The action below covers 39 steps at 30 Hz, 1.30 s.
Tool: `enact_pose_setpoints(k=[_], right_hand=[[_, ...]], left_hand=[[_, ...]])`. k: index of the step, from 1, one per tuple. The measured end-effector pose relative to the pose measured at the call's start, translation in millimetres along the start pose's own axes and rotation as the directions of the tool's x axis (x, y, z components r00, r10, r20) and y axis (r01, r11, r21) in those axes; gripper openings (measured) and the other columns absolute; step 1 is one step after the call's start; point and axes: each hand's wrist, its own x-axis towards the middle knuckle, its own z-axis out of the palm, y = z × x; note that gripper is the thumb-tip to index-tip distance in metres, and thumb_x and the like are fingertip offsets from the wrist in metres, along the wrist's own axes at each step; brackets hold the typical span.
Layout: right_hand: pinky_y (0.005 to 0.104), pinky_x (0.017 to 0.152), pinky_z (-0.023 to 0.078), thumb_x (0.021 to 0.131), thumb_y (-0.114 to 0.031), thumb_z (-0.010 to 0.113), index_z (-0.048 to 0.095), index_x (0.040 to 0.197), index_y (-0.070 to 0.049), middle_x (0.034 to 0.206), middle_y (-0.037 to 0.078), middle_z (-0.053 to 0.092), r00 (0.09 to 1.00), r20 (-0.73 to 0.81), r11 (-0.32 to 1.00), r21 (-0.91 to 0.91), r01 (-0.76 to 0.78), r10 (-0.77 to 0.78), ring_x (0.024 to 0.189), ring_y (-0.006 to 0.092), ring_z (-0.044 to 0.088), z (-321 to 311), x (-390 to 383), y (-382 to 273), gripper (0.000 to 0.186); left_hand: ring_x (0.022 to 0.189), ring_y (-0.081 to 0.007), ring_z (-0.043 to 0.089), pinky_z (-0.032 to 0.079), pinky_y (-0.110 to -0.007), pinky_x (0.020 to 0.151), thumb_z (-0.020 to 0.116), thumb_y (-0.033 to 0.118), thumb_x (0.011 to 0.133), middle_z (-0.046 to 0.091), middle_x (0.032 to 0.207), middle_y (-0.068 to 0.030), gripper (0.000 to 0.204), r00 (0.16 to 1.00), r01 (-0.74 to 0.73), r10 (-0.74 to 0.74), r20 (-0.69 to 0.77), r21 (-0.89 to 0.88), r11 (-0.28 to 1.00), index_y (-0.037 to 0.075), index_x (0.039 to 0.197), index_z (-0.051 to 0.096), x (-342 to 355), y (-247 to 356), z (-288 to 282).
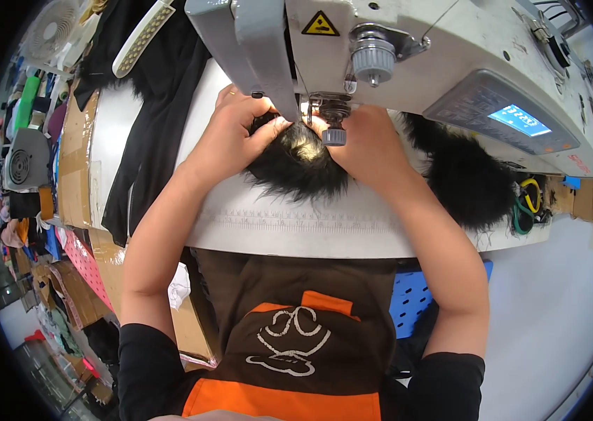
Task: The recorder is using a sewing machine to attach black fur trim to fabric and trimming the edges with scissors.
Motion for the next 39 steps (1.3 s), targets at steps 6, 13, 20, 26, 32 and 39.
enact_pose_setpoints(k=[6, 13, 20, 26, 32, 39], right_hand=[[0.0259, 0.067, 0.049, 0.089, -0.011, 0.083, 0.074, 0.105, -0.004, 0.095, 0.0, 0.074, 0.978, -0.066, 0.976, 0.076, 0.203, -0.198, 0.083, 0.008, 0.066, 8.4, 6.7, 25.8, 0.019], [0.025, 0.062, 0.049, 0.09, -0.01, 0.082, 0.075, 0.105, -0.003, 0.097, 0.0, 0.076, 0.938, -0.118, 0.925, 0.167, 0.341, -0.324, 0.08, 0.0067, 0.066, 4.9, 13.1, 22.1, 0.018], [0.027, 0.075, 0.054, 0.092, -0.006, 0.078, 0.075, 0.107, -0.001, 0.096, 0.002, 0.077, 0.914, -0.091, 0.918, 0.001, 0.396, -0.395, 0.09, 0.0099, 0.071, 16.3, 11.9, 50.3, 0.016], [0.0314, 0.085, 0.055, 0.093, -0.006, 0.077, 0.073, 0.11, 0.0, 0.104, 0.006, 0.078, 0.977, 0.024, 0.976, -0.047, 0.214, -0.213, 0.095, 0.0148, 0.072, 16.8, 19.4, 51.5, 0.018], [0.0312, 0.087, 0.054, 0.094, -0.009, 0.077, 0.074, 0.113, 0.0, 0.106, 0.007, 0.078, 0.959, 0.046, 0.955, -0.089, 0.282, -0.279, 0.099, 0.0132, 0.071, 19.9, 24.2, 64.6, 0.021], [0.0341, 0.087, 0.054, 0.096, -0.017, 0.075, 0.076, 0.116, -0.006, 0.109, 0.008, 0.078, 0.888, 0.013, 0.854, -0.265, 0.447, -0.46, 0.099, 0.0214, 0.074, 3.2, 15.0, 38.5, 0.024]], left_hand=[[0.097, -0.0288, 0.059, 0.038, -0.043, 0.105, 0.077, 0.015, 0.089, 0.063, 0.091, -0.0049, 0.013, 1.0, -0.029, 0.028, -0.006, -0.016, 0.999, 0.011, 0.101, 0.075, 4.6, 2.7, -1.5], [0.095, -0.0286, 0.058, 0.038, -0.044, 0.105, 0.077, 0.014, 0.088, 0.061, 0.089, -0.0054, 0.011, 0.997, -0.052, 0.052, -0.048, 0.011, 0.999, 0.01, 0.097, 0.073, 3.8, -1.8, 0.8], [0.095, -0.0308, 0.057, 0.038, -0.045, 0.105, 0.077, 0.014, 0.088, 0.061, 0.089, -0.0076, 0.011, 0.994, -0.09, 0.091, -0.066, 0.012, 0.996, 0.006, 0.089, 0.069, 4.7, -1.4, 3.0], [0.096, -0.0307, 0.057, 0.038, -0.045, 0.106, 0.077, 0.015, 0.089, 0.062, 0.09, -0.007, 0.012, 0.993, -0.085, 0.089, -0.075, 0.047, 0.995, 0.006, 0.09, 0.07, 7.1, -7.1, 5.4], [0.097, -0.03, 0.059, 0.038, -0.044, 0.106, 0.076, 0.017, 0.09, 0.065, 0.093, -0.0062, 0.012, 0.995, -0.07, 0.07, -0.07, 0.003, 0.998, 0.007, 0.094, 0.072, 11.1, -7.8, 5.0], [0.098, -0.0292, 0.06, 0.038, -0.044, 0.107, 0.077, 0.017, 0.089, 0.067, 0.092, -0.0073, 0.012, 0.999, 0.008, -0.009, -0.043, -0.033, 0.999, 0.007, 0.093, 0.073, 11.9, -7.3, 4.7]])
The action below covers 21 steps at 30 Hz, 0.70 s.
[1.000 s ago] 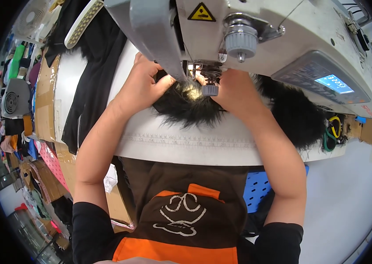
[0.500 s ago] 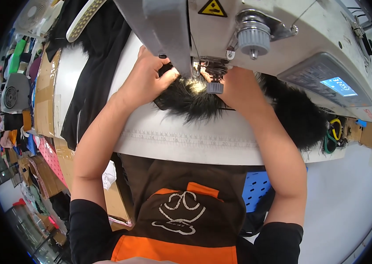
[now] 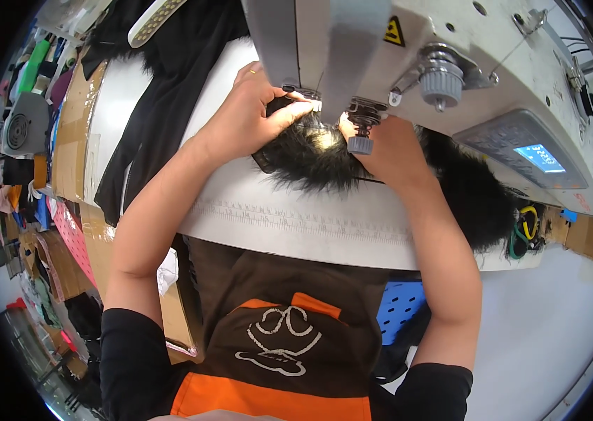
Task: The recorder is using a sewing machine to attach black fur trim to fabric and trimming the edges with scissors.
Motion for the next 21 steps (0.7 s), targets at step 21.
enact_pose_setpoints(k=[21], right_hand=[[0.0313, 0.098, 0.051, 0.098, -0.012, 0.064, 0.069, 0.135, -0.021, 0.131, 0.002, 0.07, 0.952, 0.255, 0.881, -0.472, -0.029, 0.168, 0.117, 0.0173, 0.067, 7.8, -4.1, 6.5, 0.038]], left_hand=[[0.099, -0.0305, 0.06, 0.038, -0.045, 0.11, 0.076, 0.018, 0.088, 0.065, 0.09, -0.0086, 0.016, 0.996, -0.041, 0.046, -0.08, 0.064, 0.997, 0.003, 0.086, 0.07, 1.7, -8.4, 8.0]])
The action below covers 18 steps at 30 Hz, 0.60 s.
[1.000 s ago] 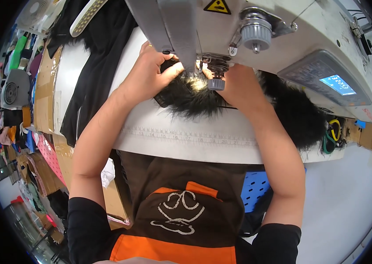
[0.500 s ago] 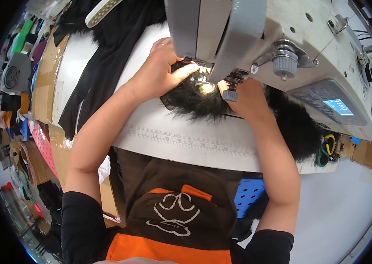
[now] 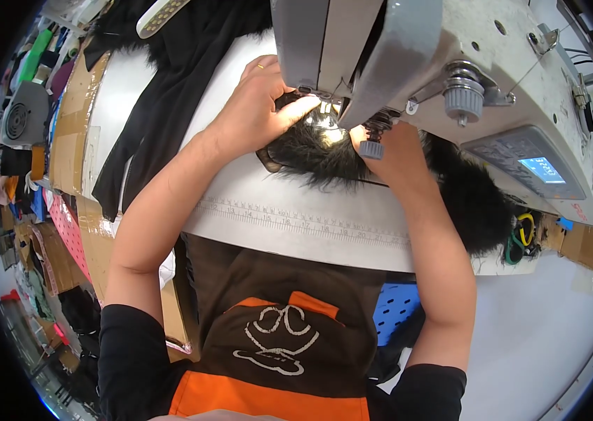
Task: The recorder is using a sewing machine to attach black fur trim to fabric and trimming the edges with scissors.
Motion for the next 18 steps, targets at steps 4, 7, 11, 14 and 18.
enact_pose_setpoints(k=[4, 7, 11, 14, 18], right_hand=[[0.0325, 0.093, 0.053, 0.097, -0.013, 0.065, 0.07, 0.134, -0.023, 0.129, 0.002, 0.071, 0.992, -0.073, 0.91, 0.409, -0.062, 0.101, 0.117, 0.0184, 0.068, 23.9, 1.8, 10.1, 0.038], [0.0334, 0.089, 0.054, 0.097, -0.013, 0.065, 0.071, 0.133, -0.026, 0.125, 0.003, 0.071, 0.994, -0.1, 0.999, -0.017, -0.038, 0.036, 0.111, 0.0196, 0.068, 17.2, -3.1, 2.6, 0.038], [0.0339, 0.089, 0.052, 0.097, -0.012, 0.069, 0.076, 0.118, -0.022, 0.112, 0.003, 0.072, 0.98, -0.116, 0.841, 0.536, -0.078, 0.164, 0.1, 0.0201, 0.066, -15.0, -9.8, -19.4, 0.025], [0.0339, 0.092, 0.05, 0.093, -0.01, 0.075, 0.076, 0.109, -0.015, 0.108, 0.003, 0.072, 0.972, -0.235, 0.755, 0.634, 0.169, -0.021, 0.101, 0.0205, 0.065, -39.8, -23.3, -26.0, 0.017], [0.0353, 0.095, 0.046, 0.089, -0.009, 0.079, 0.073, 0.103, -0.01, 0.107, 0.003, 0.073, 0.945, -0.323, 0.629, 0.727, 0.275, -0.04, 0.1, 0.0226, 0.065, -44.8, -29.2, -34.0, 0.015]], left_hand=[[0.1, -0.0311, 0.059, 0.039, -0.045, 0.109, 0.077, 0.019, 0.088, 0.065, 0.091, -0.0087, 0.017, 1.0, 0.011, -0.011, 0.026, -0.01, 1.0, 0.003, 0.086, 0.069, 1.2, 1.4, -0.5], [0.1, -0.0318, 0.059, 0.041, -0.045, 0.107, 0.077, 0.019, 0.088, 0.064, 0.092, -0.0091, 0.018, 1.0, 0.02, -0.02, 0.021, 0.01, 1.0, 0.004, 0.086, 0.069, -1.9, 0.9, -0.1], [0.103, -0.0325, 0.057, 0.041, -0.047, 0.106, 0.079, 0.022, 0.084, 0.063, 0.094, -0.0091, 0.019, 0.997, 0.008, -0.006, 0.083, -0.021, 1.0, 0.006, 0.088, 0.069, -10.3, 5.4, -8.7], [0.104, -0.0317, 0.057, 0.041, -0.049, 0.107, 0.079, 0.024, 0.081, 0.063, 0.095, -0.0074, 0.021, 0.979, -0.075, 0.094, 0.183, -0.105, 0.992, 0.007, 0.09, 0.07, -25.3, 17.1, -25.3], [0.104, -0.029, 0.058, 0.042, -0.049, 0.104, 0.081, 0.019, 0.082, 0.064, 0.099, -0.0046, 0.017, 0.967, -0.148, 0.175, 0.184, -0.151, 0.977, 0.01, 0.093, 0.071, -34.9, 26.5, -32.1]])
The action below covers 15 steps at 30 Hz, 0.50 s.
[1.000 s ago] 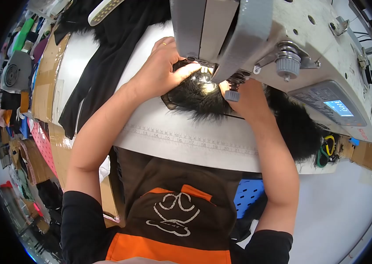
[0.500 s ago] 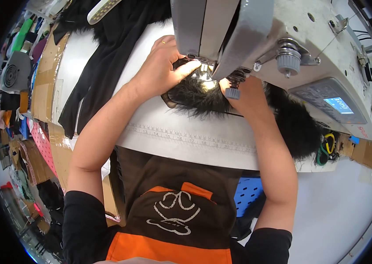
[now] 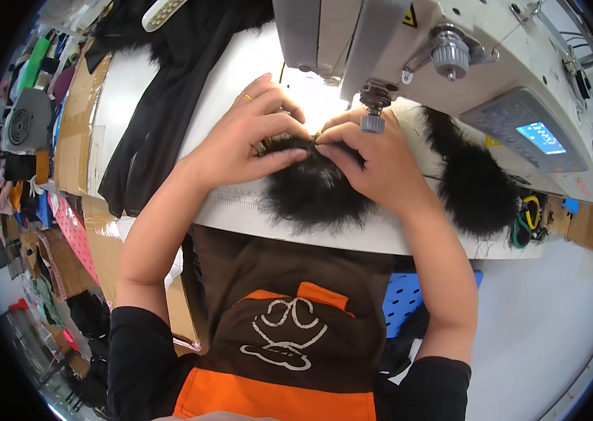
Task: The recorder is using a sewing machine to attach black fur trim to fabric and trimming the edges with scissors.
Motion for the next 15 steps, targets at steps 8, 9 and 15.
enact_pose_setpoints(k=[8, 9, 15], right_hand=[[0.0361, 0.096, 0.045, 0.088, -0.009, 0.078, 0.072, 0.107, -0.011, 0.107, 0.002, 0.072, 0.996, -0.043, 0.99, -0.116, -0.083, 0.078, 0.103, 0.0235, 0.063, 1.0, 3.1, -9.6, 0.02], [0.0369, 0.096, 0.046, 0.088, -0.009, 0.077, 0.071, 0.108, -0.011, 0.108, 0.002, 0.072, 1.0, -0.018, 0.991, -0.129, -0.027, 0.025, 0.103, 0.0243, 0.063, 1.9, 4.1, -4.3, 0.022], [0.0395, 0.093, 0.048, 0.087, -0.009, 0.076, 0.07, 0.108, -0.01, 0.106, 0.006, 0.071, 1.0, -0.031, 0.994, -0.111, -0.004, 0.0, 0.102, 0.0289, 0.065, 3.4, 2.6, -2.9, 0.022]], left_hand=[[0.098, -0.0293, 0.06, 0.046, -0.041, 0.097, 0.078, 0.007, 0.083, 0.067, 0.093, -0.0059, 0.014, 1.0, 0.005, -0.006, -0.011, -0.111, 0.994, 0.007, 0.093, 0.068, 0.7, -3.5, 1.5], [0.097, -0.0296, 0.06, 0.046, -0.04, 0.096, 0.078, 0.007, 0.084, 0.067, 0.093, -0.0067, 0.014, 0.999, 0.015, -0.021, -0.038, -0.137, 0.991, 0.006, 0.095, 0.068, -0.5, -4.3, 4.0], [0.089, -0.029, 0.063, 0.046, -0.04, 0.095, 0.078, 0.008, 0.087, 0.069, 0.09, -0.0068, 0.018, 0.996, 0.086, -0.091, -0.019, -0.173, 0.981, 0.007, 0.104, 0.071, 1.2, 7.2, -1.9]])
